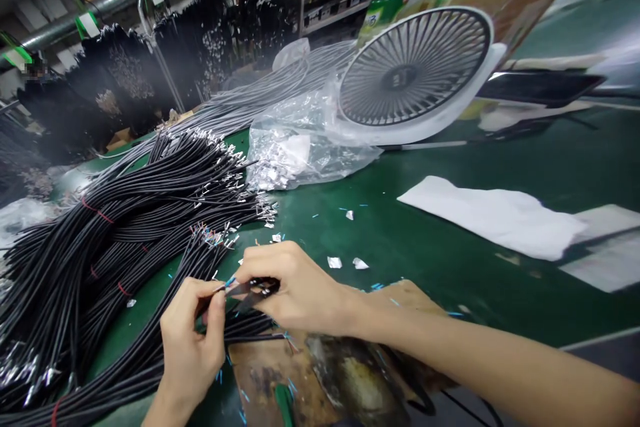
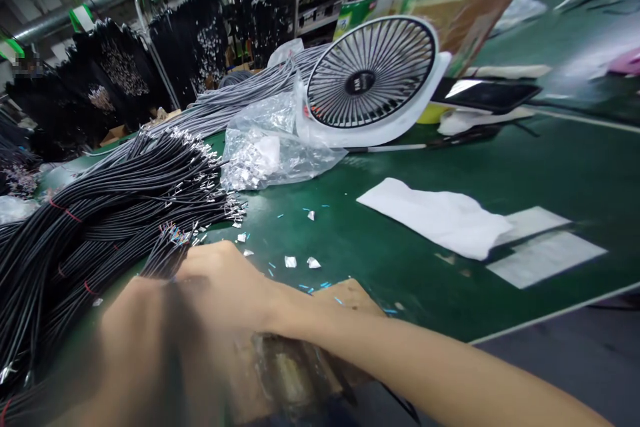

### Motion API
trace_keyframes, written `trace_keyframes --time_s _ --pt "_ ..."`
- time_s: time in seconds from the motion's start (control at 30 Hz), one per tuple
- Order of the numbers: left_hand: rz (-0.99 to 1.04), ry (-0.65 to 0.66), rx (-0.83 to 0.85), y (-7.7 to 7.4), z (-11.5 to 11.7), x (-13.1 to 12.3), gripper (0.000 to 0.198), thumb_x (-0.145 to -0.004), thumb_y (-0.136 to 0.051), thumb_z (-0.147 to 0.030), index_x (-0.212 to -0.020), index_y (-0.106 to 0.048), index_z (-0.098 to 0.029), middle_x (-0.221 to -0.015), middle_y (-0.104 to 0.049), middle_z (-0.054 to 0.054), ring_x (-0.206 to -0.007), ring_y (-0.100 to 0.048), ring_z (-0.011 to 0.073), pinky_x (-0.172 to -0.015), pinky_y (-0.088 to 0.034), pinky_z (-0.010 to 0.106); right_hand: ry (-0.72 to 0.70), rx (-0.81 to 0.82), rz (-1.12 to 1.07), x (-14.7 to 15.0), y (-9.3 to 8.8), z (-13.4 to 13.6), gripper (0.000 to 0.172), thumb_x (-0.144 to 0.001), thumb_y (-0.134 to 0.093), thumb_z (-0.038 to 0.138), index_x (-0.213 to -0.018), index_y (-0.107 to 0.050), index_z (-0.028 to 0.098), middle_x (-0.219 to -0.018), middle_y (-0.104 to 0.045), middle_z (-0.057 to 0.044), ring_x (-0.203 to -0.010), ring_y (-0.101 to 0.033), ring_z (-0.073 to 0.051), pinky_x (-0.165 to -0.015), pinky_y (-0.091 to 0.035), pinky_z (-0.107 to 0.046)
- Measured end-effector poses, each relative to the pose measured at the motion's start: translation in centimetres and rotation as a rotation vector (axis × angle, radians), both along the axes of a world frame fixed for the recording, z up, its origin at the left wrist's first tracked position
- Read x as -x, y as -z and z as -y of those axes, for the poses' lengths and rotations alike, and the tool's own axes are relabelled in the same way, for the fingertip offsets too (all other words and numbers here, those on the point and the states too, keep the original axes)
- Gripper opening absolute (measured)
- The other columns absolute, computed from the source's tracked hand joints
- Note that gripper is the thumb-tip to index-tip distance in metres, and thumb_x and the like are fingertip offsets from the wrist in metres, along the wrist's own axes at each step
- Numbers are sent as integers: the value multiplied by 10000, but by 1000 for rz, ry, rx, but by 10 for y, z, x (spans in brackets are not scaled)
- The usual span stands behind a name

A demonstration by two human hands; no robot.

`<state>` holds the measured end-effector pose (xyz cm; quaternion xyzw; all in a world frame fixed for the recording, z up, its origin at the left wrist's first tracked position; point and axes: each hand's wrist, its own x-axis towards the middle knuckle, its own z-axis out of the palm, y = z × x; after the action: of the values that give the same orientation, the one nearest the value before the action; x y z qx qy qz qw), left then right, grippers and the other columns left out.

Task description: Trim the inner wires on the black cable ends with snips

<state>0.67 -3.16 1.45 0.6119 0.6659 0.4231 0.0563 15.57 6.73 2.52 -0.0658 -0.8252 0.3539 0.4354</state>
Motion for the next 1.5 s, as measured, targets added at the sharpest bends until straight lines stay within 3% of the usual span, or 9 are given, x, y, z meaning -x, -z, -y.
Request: trace_keyframes --time_s 0.1,0.3,0.43,0.63,0.9,1.1,1.3,1.4,1.5 --pt "-138 -42 2 4 -5 7 42 -714 -615 -188 -672 -616 -198 -558 -487 11 -483 -418 135 -508 -373 230 -37 -20 -3 -3 -2 3 131 -769 -550 93 -658 -611 128 -584 -516 5 -487 -418 -86 -444 -300 -199" --pt "-36 -103 -123 0 -5 -1 96 -745 -582 -167 -825 -604 -214 -660 -554 2 -552 -513 132 -529 -406 208 278 -35 169 -2 -1 -13 193 -681 -661 19 -552 -565 126 -549 -482 24 -508 -428 -91 -482 -288 -204" --pt "7 -125 -209 0 -3 -1 120 -783 -568 -169 -887 -569 -229 -779 -581 7 -677 -565 126 -597 -440 192 194 1 94 1 0 -12 205 -690 -605 -33 -813 -663 121 -720 -590 -21 -641 -526 -124 -568 -381 -208" --pt "-121 -9 -70 19 -5 14 85 -768 -560 -180 -736 -636 -199 -622 -574 28 -523 -527 141 -514 -424 225 49 -69 -70 1 2 -7 221 -764 -454 -6 -833 -643 86 -746 -585 -65 -640 -519 -135 -545 -397 -217" --pt "-57 -26 -138 30 -6 -4 281 -872 -402 -289 -758 -631 -171 -587 -530 30 -491 -475 125 -459 -369 208 -14 -104 -54 0 3 -5 199 -749 -422 -6 -813 -593 73 -692 -497 -40 -588 -440 -118 -501 -344 -206" --pt "-180 -121 -41 17 -3 -4 319 -845 -419 -237 -540 -490 -175 -477 -410 -11 -394 -363 88 -392 -284 182 5 206 -33 5 5 0 88 -710 -560 40 -706 -607 113 -618 -505 22 -533 -419 -77 -532 -339 -189" --pt "-313 -155 -28 -3 2 -4 174 -760 -538 -178 -592 -579 -180 -573 -526 10 -481 -474 107 -451 -364 192 -142 714 94 9 1 0 175 -797 -525 190 -646 -579 119 -558 -460 35 -511 -375 -71 -470 -312 -173" --pt "-378 -169 -84 -4 2 -3 146 -747 -566 -202 -609 -615 -192 -564 -548 21 -532 -524 136 -499 -424 215 -116 739 92 7 -1 0 238 -803 -507 218 -589 -546 122 -528 -426 34 -506 -360 -72 -454 -289 -175" --pt "-410 -176 -140 -1 1 0 147 -749 -566 -205 -619 -634 -197 -543 -551 26 -515 -520 137 -503 -441 222 -47 506 36 4 -1 1 132 -756 -555 163 -643 -601 112 -562 -463 30 -492 -362 -63 -450 -277 -178"
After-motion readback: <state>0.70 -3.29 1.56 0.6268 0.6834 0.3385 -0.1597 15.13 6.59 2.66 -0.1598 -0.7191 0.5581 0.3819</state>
